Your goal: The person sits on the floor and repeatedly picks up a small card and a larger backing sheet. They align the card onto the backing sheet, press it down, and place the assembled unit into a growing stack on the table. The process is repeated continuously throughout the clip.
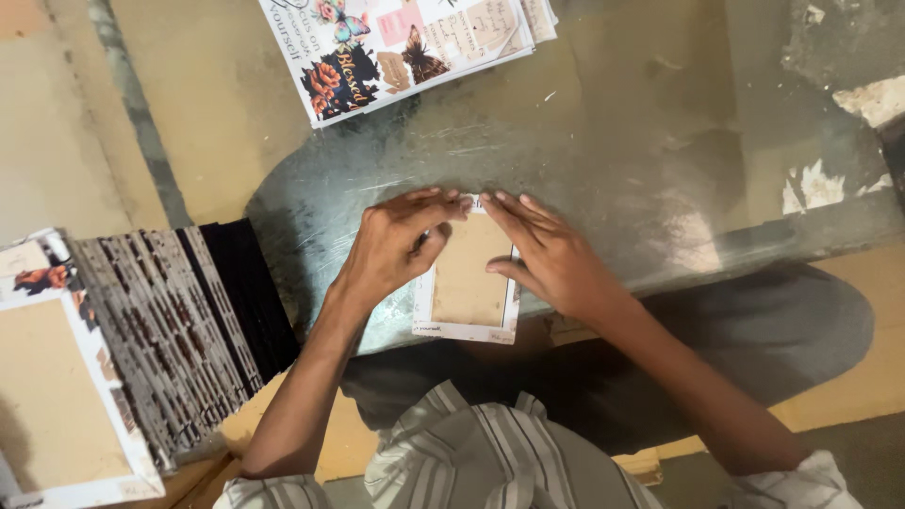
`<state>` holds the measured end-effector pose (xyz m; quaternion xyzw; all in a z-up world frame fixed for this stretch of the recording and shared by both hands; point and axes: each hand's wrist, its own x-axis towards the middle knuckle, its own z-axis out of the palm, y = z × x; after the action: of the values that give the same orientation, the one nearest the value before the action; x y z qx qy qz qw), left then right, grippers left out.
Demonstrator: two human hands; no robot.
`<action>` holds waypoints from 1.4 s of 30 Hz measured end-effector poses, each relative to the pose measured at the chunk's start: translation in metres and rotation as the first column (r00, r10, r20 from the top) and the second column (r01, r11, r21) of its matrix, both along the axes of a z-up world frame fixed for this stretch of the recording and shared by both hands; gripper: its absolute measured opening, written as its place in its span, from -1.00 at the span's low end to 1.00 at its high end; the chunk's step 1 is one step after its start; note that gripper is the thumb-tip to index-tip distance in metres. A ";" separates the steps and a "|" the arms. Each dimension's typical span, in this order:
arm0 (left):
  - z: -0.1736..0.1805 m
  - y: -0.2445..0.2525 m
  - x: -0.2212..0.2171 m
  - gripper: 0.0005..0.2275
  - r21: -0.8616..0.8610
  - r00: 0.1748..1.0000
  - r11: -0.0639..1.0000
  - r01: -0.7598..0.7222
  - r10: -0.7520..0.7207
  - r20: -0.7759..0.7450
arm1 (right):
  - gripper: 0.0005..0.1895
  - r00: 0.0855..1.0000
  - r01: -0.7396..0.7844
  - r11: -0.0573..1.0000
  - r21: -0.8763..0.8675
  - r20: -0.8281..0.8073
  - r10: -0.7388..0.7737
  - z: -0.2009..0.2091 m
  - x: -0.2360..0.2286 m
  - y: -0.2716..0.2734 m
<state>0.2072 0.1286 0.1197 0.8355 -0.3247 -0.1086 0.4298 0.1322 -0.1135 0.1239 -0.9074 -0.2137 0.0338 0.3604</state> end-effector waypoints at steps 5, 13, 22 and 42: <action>0.002 0.004 -0.011 -0.71 0.034 1.000 0.999 -0.018 0.018 -0.007 | -0.33 0.998 0.055 0.998 0.037 -0.007 -0.055 0.003 -0.012 0.003; 0.005 0.003 -0.031 -0.69 0.049 0.995 0.997 -0.057 0.052 0.083 | -0.44 0.987 0.160 0.981 0.113 0.018 -0.163 -0.003 -0.024 0.004; 0.032 -0.028 0.024 -0.71 -0.482 0.879 0.756 -0.444 0.263 -0.398 | -0.48 0.974 0.196 0.962 0.188 0.078 -0.214 0.003 -0.030 0.005; -0.024 -0.137 0.039 -0.52 0.059 0.791 0.993 -0.103 0.046 0.610 | 0.25 0.815 0.505 0.861 0.062 0.296 -0.499 -0.036 -0.055 0.010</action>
<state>0.2460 -0.0087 0.0953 0.8564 -0.4072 0.1681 0.2692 0.0774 -0.1039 0.0879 -0.9292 -0.0192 -0.1992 0.3107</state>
